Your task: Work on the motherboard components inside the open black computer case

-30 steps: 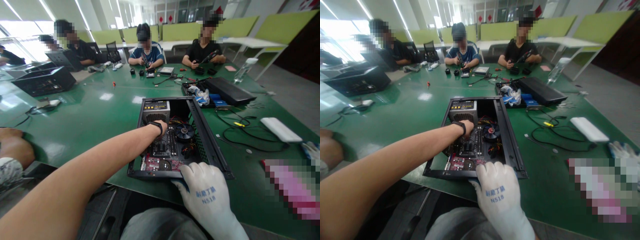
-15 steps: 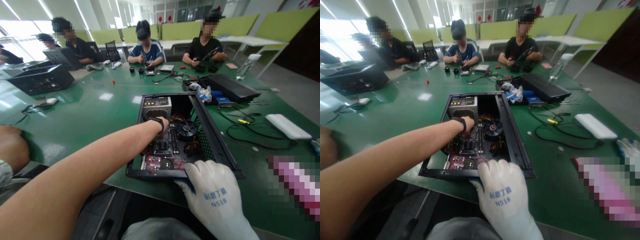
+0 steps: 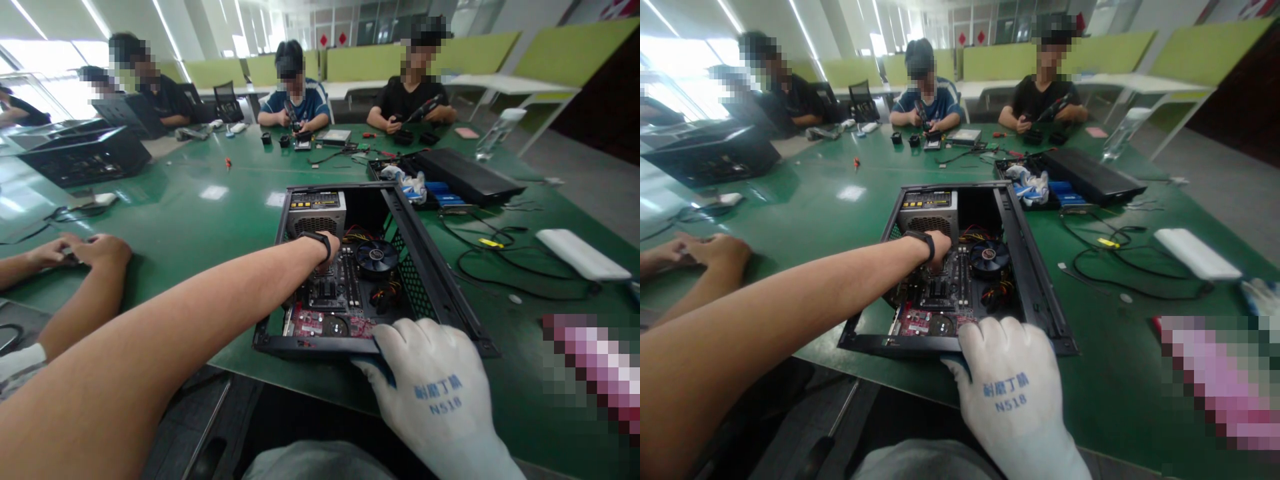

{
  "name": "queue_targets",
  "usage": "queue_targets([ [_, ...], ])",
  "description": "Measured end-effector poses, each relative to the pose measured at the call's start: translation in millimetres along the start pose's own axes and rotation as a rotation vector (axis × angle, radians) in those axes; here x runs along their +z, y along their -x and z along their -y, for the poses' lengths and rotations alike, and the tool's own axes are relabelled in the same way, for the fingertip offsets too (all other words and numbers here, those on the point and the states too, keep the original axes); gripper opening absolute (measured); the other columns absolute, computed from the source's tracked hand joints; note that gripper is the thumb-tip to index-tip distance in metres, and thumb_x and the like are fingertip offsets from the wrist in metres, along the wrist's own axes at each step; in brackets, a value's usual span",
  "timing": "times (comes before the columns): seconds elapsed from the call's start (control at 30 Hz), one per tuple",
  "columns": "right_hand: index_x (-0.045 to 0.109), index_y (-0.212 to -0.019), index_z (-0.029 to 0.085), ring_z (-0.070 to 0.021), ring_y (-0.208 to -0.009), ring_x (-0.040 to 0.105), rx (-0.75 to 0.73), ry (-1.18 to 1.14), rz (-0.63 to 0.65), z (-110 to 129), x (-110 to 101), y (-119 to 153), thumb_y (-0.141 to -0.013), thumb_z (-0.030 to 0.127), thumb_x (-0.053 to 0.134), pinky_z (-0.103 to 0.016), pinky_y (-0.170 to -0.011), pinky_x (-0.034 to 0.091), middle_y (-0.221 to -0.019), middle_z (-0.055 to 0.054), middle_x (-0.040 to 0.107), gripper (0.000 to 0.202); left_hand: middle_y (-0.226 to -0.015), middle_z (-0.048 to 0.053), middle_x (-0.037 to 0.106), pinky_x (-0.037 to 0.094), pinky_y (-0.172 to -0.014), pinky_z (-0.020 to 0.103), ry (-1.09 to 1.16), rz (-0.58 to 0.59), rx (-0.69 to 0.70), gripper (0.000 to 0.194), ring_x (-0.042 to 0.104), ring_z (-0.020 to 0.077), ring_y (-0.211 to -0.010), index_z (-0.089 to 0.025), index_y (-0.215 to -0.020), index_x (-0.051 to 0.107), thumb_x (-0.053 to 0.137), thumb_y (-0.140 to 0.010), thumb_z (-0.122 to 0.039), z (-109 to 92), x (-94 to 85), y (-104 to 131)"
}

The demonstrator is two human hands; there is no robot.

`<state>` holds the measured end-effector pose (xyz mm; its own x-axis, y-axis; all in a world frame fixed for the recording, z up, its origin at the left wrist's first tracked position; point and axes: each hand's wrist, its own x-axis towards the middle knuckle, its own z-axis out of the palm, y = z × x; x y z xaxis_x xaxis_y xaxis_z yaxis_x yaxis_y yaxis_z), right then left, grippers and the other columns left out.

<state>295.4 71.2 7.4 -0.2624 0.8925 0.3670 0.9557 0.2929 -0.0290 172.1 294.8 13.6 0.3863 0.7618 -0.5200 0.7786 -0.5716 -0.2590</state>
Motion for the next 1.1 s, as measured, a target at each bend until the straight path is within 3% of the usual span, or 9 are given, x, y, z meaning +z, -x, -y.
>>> queue_targets([
  [0.77,0.060,-0.078,0.024,-0.0201,-0.068,0.038,0.001,0.018,0.020,-0.5,-0.7,1.1,-0.074,0.038,0.070,-0.035,-0.064,0.016,-0.069,-0.002,0.051,0.018,-0.112,0.020,0.072,0.052,-0.093,0.034,0.092,-0.025,-0.011,0.063,0.067,0.0326,-0.105,-0.006,-0.108,0.074,0.090,-0.049,-0.023,-4.8,-4.8,9.0],
  [1.1,0.061,-0.080,0.025,-0.0214,-0.069,0.040,0.010,0.035,0.047,1.5,-3.9,-0.2,-0.072,0.036,0.073,-0.035,-0.065,0.017,-0.070,-0.003,0.053,0.019,-0.111,0.017,0.072,0.050,-0.094,0.029,0.028,-0.009,0.037,0.050,0.067,0.0299,-0.105,-0.009,-0.105,0.076,0.083,-0.059,-0.027,-3.1,-2.7,8.4],
])
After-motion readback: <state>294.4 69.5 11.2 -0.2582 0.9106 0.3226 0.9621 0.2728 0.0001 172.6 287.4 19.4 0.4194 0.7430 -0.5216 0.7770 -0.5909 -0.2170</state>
